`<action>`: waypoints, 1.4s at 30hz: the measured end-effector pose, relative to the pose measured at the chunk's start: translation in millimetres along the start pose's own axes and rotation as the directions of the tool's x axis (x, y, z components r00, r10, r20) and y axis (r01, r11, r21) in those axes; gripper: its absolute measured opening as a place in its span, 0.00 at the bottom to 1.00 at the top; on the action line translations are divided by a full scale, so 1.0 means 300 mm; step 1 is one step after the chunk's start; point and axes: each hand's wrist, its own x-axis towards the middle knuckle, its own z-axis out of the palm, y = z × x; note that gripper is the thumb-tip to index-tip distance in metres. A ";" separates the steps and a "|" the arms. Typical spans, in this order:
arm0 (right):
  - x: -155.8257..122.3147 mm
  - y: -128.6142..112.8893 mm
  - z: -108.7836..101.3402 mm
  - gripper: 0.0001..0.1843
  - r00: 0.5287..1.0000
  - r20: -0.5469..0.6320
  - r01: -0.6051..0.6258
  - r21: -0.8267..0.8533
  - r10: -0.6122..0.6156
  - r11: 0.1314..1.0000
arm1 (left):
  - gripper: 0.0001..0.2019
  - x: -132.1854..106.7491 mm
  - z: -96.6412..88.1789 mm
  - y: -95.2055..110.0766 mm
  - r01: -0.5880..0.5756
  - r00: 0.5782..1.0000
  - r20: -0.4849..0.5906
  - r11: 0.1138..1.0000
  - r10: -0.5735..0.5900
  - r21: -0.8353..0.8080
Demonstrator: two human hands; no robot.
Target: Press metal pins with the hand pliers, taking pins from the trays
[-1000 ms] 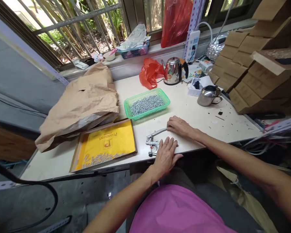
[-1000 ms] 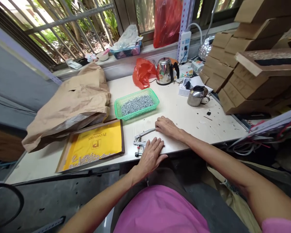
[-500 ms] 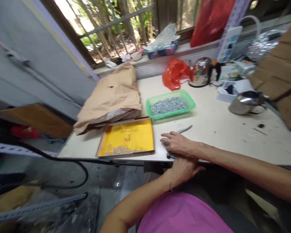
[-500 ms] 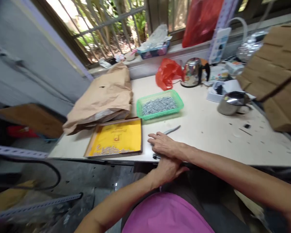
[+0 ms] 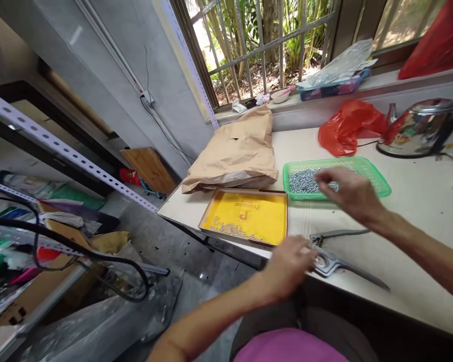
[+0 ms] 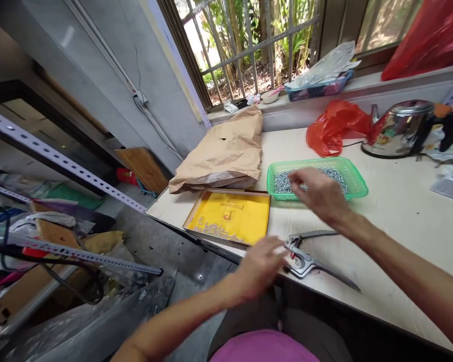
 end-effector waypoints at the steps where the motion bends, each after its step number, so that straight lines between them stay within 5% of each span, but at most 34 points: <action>1: 0.034 0.051 -0.003 0.10 0.998 0.003 -0.068 -0.054 0.068 0.996 | 0.12 -0.026 -0.052 -0.075 0.128 0.992 -0.020 0.991 -0.128 0.036; 5: 0.060 0.231 0.033 0.24 0.940 0.198 -0.226 -0.256 0.279 0.940 | 0.12 -0.122 -0.230 -0.364 0.522 0.832 0.030 0.800 -0.554 0.295; 8: -0.021 0.258 0.057 0.27 0.927 0.279 -0.189 -0.229 0.250 0.955 | 0.11 -0.174 -0.289 -0.493 0.539 0.748 0.189 0.748 -0.637 0.388; 13: -0.215 0.141 0.010 0.22 0.939 0.327 -0.072 -0.126 0.110 0.989 | 0.12 -0.212 -0.283 -0.558 0.417 0.745 0.378 0.826 -0.550 0.380; 20: -0.409 0.063 -0.068 0.19 0.935 0.326 -0.105 -0.127 0.141 0.986 | 0.12 -0.189 -0.269 -0.559 0.301 0.776 0.449 0.886 -0.443 0.353; 27: -0.500 0.034 -0.102 0.17 0.922 0.324 -0.185 -0.104 0.209 0.977 | 0.08 -0.186 -0.281 -0.562 0.388 0.778 0.388 0.863 -0.494 0.323; 31: -0.537 -0.014 -0.126 0.17 0.894 0.367 -0.243 -0.083 0.256 0.966 | 0.06 -0.156 -0.285 -0.524 0.556 0.789 0.221 0.820 -0.573 0.140; 33: -0.549 -0.038 -0.129 0.16 0.883 0.405 -0.233 -0.062 0.238 0.970 | 0.06 -0.107 -0.269 -0.462 0.667 0.742 0.148 0.742 -0.653 -0.072; 37: -0.555 -0.064 -0.124 0.15 0.856 0.461 -0.221 -0.082 0.233 0.972 | 0.15 0.026 -0.191 -0.248 0.755 0.630 0.372 0.424 -0.682 -0.501; 40: -0.546 -0.075 -0.125 0.14 0.842 0.486 -0.189 -0.139 0.233 0.972 | 0.16 0.110 -0.098 -0.096 0.760 0.608 0.545 0.226 -0.577 -0.610; 42: -0.540 -0.079 -0.126 0.12 0.835 0.501 -0.155 -0.179 0.225 0.972 | 0.15 0.144 -0.032 -0.041 0.774 0.586 0.587 0.173 -0.558 -0.609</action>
